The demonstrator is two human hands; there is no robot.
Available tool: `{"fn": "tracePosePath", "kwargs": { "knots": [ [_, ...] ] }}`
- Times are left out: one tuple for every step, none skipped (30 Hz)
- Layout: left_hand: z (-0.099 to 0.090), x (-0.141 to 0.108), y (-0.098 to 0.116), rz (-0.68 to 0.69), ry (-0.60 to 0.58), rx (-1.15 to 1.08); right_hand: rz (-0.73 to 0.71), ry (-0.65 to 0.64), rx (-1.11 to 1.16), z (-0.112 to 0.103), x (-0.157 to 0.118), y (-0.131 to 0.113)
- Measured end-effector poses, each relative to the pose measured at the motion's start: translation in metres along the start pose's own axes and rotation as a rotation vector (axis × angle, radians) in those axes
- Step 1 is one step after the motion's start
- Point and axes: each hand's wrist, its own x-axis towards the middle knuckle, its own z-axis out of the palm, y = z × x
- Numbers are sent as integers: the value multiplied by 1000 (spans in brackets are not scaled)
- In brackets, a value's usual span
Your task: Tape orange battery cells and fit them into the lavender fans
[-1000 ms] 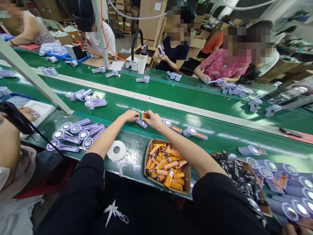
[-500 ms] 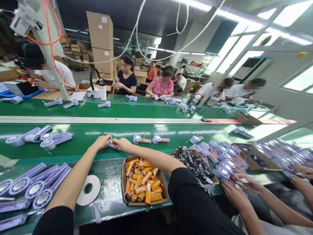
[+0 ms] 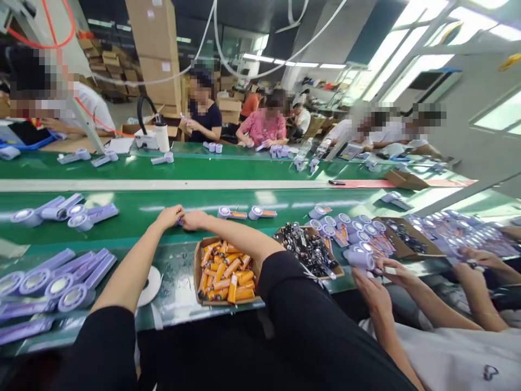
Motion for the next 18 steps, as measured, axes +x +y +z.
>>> {"fn": "tracePosePath", "kwargs": {
  "knots": [
    [-1, -4, 4, 3, 21, -9, -15, 6, 16, -5, -5, -1],
    [-2, -11, 7, 9, 48, -15, -31, 18, 36, -10, -13, 1],
    [-3, -23, 8, 17, 79, -17, -48, 39, 60, -13, -23, 6],
    [-4, -41, 8, 27, 110, -15, -63, 72, 87, -14, -39, 13],
    [-5, -65, 8, 36, 134, -10, -77, 122, 119, -12, -60, 23],
    [-4, -97, 5, 42, 148, -5, -83, 183, 151, -6, -86, 33],
    [-3, -134, 2, 53, 146, 4, -90, 259, 202, 4, -118, 43],
    [0, -174, -4, 58, 129, 16, -95, 405, 360, 18, -153, 52],
    [4, -214, -12, 68, 93, 29, -88, 521, 520, 36, -191, 59],
    [9, -251, -22, 99, 33, 70, -74, 577, 654, 55, -227, 62],
    [14, -282, -33, 105, -11, 113, -48, 603, 773, 75, -261, 62],
    [18, -305, -43, 100, -41, 144, -24, 606, 875, 94, -291, 60],
    [21, -321, -52, 88, -59, 175, -8, 606, 958, 110, -315, 54],
    [22, -328, -58, 62, -55, 203, 5, 605, 1018, 123, -332, 47],
    [22, -329, -60, 30, -38, 227, 8, 605, 1058, 133, -343, 37],
    [21, -326, -59, 1, -13, 252, 5, 605, 1082, 141, -348, 27],
    [20, -320, -52, -17, 21, 274, 1, 600, 1101, 146, -348, 15],
    [19, -315, -41, -15, 67, 289, 0, 589, 1122, 149, -345, 2]
  ]
}}
